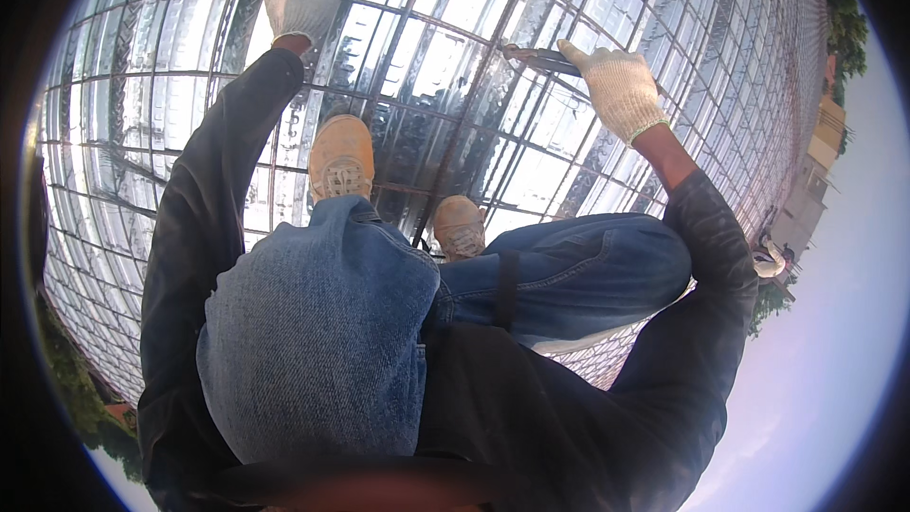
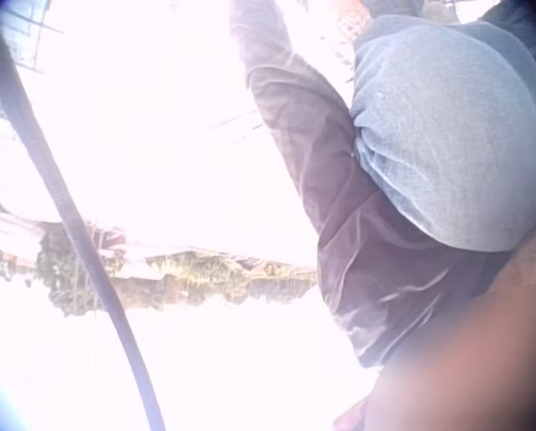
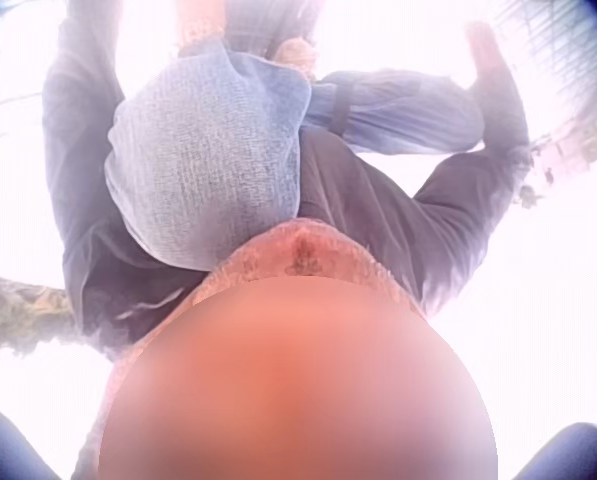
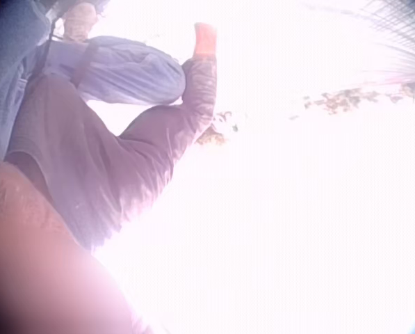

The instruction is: The person uses pliers to cut and adjust metal wires on a greenhouse frame. They repeatedly grip, cut, and reposition wire segments while standing on the metal structure.

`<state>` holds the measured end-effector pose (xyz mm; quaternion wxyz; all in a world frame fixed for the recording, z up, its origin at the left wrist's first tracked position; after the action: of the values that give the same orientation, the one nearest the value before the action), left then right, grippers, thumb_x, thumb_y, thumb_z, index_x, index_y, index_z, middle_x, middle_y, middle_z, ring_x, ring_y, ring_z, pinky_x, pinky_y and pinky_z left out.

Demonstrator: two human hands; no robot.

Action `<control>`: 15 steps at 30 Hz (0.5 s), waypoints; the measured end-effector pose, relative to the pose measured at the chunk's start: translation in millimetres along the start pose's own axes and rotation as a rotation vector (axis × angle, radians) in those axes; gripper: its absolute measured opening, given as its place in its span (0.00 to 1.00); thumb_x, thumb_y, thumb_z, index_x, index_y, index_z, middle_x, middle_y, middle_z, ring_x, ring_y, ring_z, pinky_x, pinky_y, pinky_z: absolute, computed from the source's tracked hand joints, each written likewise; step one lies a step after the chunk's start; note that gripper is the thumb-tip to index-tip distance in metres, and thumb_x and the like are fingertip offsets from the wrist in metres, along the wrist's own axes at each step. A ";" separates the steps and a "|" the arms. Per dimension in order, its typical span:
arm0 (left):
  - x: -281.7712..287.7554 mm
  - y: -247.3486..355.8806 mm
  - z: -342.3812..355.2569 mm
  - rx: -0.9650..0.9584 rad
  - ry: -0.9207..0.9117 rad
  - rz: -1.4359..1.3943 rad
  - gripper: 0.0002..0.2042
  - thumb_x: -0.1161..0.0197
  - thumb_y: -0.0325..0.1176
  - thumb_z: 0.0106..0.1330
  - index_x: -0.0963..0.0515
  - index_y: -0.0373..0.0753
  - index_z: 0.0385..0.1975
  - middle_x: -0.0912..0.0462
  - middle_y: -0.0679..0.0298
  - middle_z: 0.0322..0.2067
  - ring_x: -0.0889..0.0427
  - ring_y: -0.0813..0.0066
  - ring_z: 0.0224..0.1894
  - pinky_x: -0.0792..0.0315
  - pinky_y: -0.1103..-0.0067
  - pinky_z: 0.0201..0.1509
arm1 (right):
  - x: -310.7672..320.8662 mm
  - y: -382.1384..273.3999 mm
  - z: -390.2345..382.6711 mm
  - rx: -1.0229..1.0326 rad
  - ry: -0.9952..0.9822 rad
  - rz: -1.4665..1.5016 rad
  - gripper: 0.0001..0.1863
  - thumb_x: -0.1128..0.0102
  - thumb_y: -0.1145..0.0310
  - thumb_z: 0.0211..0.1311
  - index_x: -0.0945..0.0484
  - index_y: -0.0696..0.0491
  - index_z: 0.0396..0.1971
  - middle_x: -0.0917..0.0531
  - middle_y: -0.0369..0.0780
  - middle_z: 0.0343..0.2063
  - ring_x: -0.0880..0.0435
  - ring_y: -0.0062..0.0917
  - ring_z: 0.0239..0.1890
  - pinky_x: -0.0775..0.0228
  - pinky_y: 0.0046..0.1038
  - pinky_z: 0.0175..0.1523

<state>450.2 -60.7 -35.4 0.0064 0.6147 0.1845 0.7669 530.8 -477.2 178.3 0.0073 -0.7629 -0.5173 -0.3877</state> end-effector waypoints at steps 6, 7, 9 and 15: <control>-2.9 -2.4 0.0 -0.023 0.039 -0.029 0.26 0.33 0.63 0.73 0.09 0.43 0.30 0.10 0.52 0.24 0.13 0.53 0.30 0.33 0.56 0.47 | 9.7 -8.4 9.6 0.019 0.033 -0.114 0.42 0.32 0.77 0.75 0.33 0.36 0.85 0.07 0.43 0.38 0.04 0.30 0.38 0.07 0.34 0.43; -2.9 -2.3 -0.3 -0.024 0.040 -0.030 0.26 0.33 0.63 0.73 0.09 0.43 0.30 0.10 0.52 0.24 0.13 0.53 0.30 0.34 0.56 0.47 | 11.3 -9.5 10.5 0.014 0.024 -0.132 0.42 0.31 0.77 0.75 0.33 0.36 0.85 0.07 0.42 0.38 0.04 0.30 0.38 0.07 0.34 0.43; -3.4 -3.3 -0.8 -0.028 0.047 -0.039 0.26 0.33 0.63 0.73 0.09 0.43 0.30 0.10 0.52 0.23 0.13 0.52 0.30 0.34 0.56 0.46 | 16.9 -12.4 12.8 0.002 0.006 -0.169 0.43 0.31 0.76 0.75 0.34 0.35 0.85 0.07 0.42 0.37 0.04 0.29 0.37 0.07 0.33 0.42; -4.5 -4.4 -1.8 -0.027 0.049 -0.056 0.26 0.32 0.63 0.73 0.10 0.43 0.29 0.11 0.52 0.23 0.14 0.51 0.29 0.33 0.56 0.46 | 27.8 -20.7 12.6 0.008 0.051 -0.205 0.40 0.28 0.74 0.74 0.31 0.37 0.82 0.08 0.41 0.32 0.04 0.28 0.35 0.09 0.32 0.40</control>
<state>448.6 -58.1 -41.2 0.0316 0.5901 0.1914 0.7836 526.3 -440.5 178.0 -0.0160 -0.6959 -0.5937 -0.4037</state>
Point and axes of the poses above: each hand's wrist, its own z-axis towards the middle knuckle, its own x-axis out of the back of the hand, y = z × x, the point moved 2 cm from there along z, towards the middle knuckle
